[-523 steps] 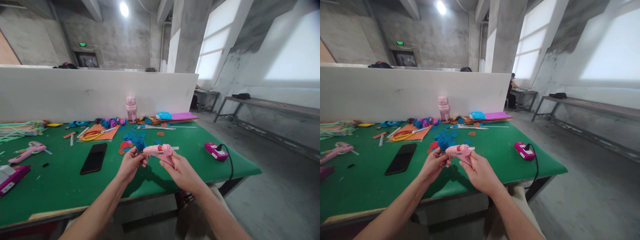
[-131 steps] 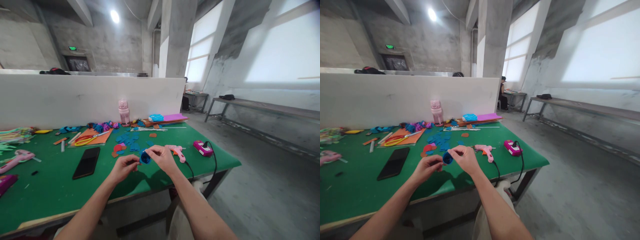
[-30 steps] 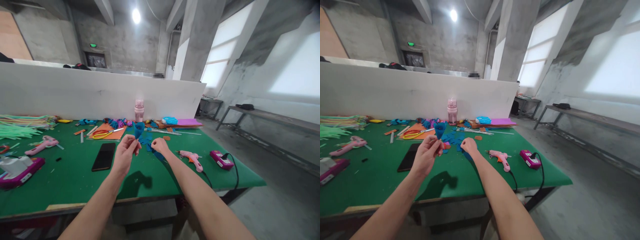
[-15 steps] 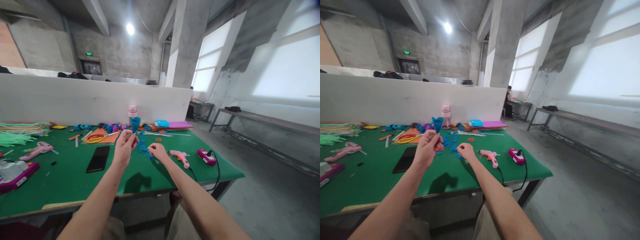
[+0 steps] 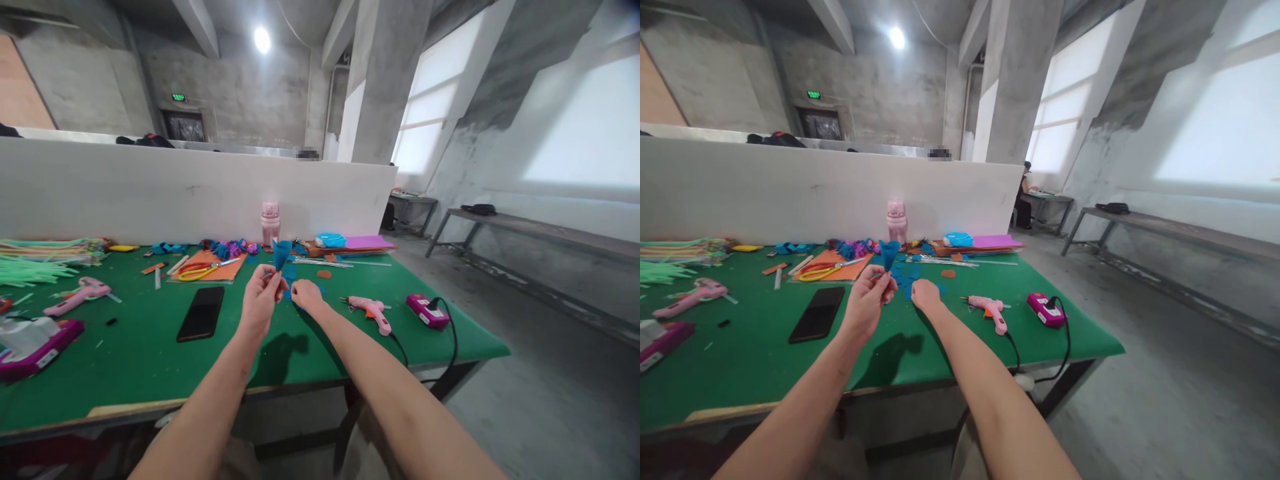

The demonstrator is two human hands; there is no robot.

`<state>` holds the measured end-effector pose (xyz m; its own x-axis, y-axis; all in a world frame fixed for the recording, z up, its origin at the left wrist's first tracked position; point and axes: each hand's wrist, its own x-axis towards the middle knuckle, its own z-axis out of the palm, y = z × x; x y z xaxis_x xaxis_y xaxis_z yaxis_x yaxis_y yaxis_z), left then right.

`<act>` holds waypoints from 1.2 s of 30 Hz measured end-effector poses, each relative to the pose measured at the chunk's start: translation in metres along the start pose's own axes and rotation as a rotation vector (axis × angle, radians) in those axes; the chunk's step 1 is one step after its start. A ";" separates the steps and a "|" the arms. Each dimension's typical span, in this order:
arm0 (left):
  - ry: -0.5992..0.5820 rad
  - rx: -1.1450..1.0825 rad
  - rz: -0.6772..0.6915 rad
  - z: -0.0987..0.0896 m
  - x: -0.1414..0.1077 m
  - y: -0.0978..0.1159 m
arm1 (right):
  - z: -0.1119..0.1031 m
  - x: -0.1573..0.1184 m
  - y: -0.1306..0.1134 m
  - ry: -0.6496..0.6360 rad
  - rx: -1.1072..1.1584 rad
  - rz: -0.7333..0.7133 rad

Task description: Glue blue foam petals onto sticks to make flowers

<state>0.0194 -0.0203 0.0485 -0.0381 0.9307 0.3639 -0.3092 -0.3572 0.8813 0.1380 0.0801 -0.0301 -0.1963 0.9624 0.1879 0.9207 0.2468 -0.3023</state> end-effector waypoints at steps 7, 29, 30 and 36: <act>0.000 -0.006 0.006 -0.006 0.002 -0.002 | 0.001 0.008 -0.003 -0.009 0.018 0.021; 0.079 0.147 -0.217 -0.006 0.012 -0.023 | -0.049 -0.066 0.024 -0.033 1.295 0.122; 0.060 0.149 -0.270 -0.003 0.009 -0.026 | -0.051 -0.075 0.022 -0.036 1.335 0.113; -0.128 0.016 -0.497 0.011 -0.008 -0.035 | -0.043 -0.102 0.014 -0.106 1.612 0.157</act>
<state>0.0408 -0.0165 0.0177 0.2270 0.9716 -0.0666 -0.2456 0.1233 0.9615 0.1859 -0.0198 -0.0130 -0.2232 0.9745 0.0213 -0.3435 -0.0582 -0.9373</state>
